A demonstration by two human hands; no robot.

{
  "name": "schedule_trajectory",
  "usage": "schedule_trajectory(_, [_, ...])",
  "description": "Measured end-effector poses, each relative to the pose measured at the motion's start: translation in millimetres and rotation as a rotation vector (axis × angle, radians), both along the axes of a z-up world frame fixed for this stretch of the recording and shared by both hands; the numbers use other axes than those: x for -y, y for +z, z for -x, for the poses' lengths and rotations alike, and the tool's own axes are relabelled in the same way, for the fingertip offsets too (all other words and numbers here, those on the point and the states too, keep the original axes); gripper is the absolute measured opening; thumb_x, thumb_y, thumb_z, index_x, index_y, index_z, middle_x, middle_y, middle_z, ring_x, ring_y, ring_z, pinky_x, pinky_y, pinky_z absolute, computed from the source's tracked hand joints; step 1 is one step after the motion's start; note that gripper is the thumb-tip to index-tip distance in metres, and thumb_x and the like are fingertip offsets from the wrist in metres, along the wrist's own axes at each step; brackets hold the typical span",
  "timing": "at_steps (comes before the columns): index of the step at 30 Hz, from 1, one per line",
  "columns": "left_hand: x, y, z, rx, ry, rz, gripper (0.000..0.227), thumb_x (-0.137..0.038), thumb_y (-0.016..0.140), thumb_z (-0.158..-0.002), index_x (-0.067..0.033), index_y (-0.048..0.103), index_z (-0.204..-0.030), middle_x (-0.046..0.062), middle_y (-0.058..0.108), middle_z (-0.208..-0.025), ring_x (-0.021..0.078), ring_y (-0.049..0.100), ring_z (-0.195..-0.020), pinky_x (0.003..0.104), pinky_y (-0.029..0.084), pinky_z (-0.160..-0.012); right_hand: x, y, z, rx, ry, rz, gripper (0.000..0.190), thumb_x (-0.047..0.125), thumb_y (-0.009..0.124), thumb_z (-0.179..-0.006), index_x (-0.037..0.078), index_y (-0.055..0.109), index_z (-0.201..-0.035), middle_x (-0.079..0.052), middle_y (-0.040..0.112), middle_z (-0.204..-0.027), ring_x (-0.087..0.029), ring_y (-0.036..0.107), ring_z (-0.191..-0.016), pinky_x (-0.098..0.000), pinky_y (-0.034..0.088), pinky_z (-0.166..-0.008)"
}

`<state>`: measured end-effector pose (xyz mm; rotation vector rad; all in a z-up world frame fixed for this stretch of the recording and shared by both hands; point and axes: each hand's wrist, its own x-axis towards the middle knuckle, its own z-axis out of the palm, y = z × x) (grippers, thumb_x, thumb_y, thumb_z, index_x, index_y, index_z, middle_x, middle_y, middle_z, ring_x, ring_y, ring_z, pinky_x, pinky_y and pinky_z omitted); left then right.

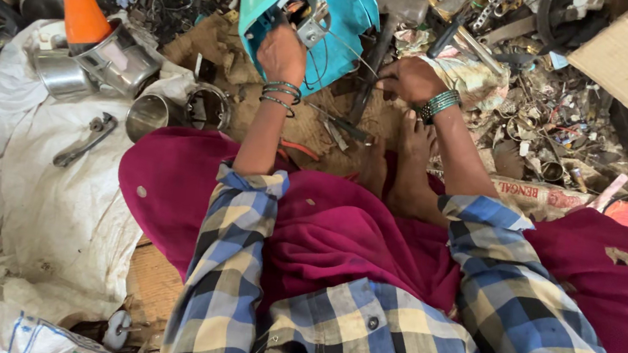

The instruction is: The person is sitting on the floor and using a screwdriver to work on the internal components of a teal-colored electric motor. They repeatedly adjust the wires and parts inside the motor housing.

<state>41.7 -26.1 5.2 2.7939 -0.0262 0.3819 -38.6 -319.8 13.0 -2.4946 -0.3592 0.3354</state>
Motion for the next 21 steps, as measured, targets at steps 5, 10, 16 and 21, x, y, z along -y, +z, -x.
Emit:
schedule_trajectory(5, [8.6, 14.5, 9.4, 0.107, -0.006, 0.064, 0.032, -0.008, 0.061, -0.093, -0.0024, 0.064, -0.124, 0.018, 0.075, -0.094, 0.0370, 0.073, -0.081, 0.049, 0.058, -0.070, 3.2, -6.3, -4.1, 0.019, 0.040, -0.020, 0.032, 0.033, 0.075, -0.093, 0.006, 0.078, -0.111, -0.019, 0.075, -0.101, -0.037, 0.070, -0.092, -0.0471, 0.053, -0.085])
schedule_trajectory(10, [1.4, 25.4, 8.4, -0.073, 0.068, 0.261, 0.033, -0.021, 0.063, -0.098, -0.0148, 0.066, -0.130, 0.019, 0.075, -0.090, 0.0360, 0.073, -0.080, 0.048, 0.057, -0.068, 1.7, -15.8, -4.6, -0.031, 0.030, -0.036, 0.032, 0.034, 0.074, -0.092, 0.008, 0.078, -0.110, -0.016, 0.076, -0.102, -0.035, 0.072, -0.091, -0.0462, 0.054, -0.083])
schedule_trajectory(16, [6.9, 11.1, -19.9, 0.025, 0.220, 0.440, 0.022, -0.029, 0.076, -0.085, -0.0150, 0.077, -0.102, 0.015, 0.077, -0.096, 0.0354, 0.074, -0.085, 0.045, 0.058, -0.072, -1.8, -16.6, -3.4, 0.007, 0.051, 0.003, 0.034, 0.038, 0.073, -0.093, 0.009, 0.078, -0.111, -0.015, 0.076, -0.102, -0.036, 0.071, -0.091, -0.0469, 0.054, -0.083])
schedule_trajectory(21, [1.7, -11.9, -37.8, -0.006, 0.245, 0.412, 0.020, -0.028, 0.076, -0.084, -0.0119, 0.077, -0.096, 0.016, 0.076, -0.098, 0.0340, 0.074, -0.086, 0.044, 0.058, -0.075, 0.4, -15.4, -2.7, -0.033, 0.047, 0.022, 0.034, 0.039, 0.070, -0.095, 0.011, 0.079, -0.112, -0.015, 0.076, -0.101, -0.036, 0.070, -0.091, -0.0477, 0.053, -0.083])
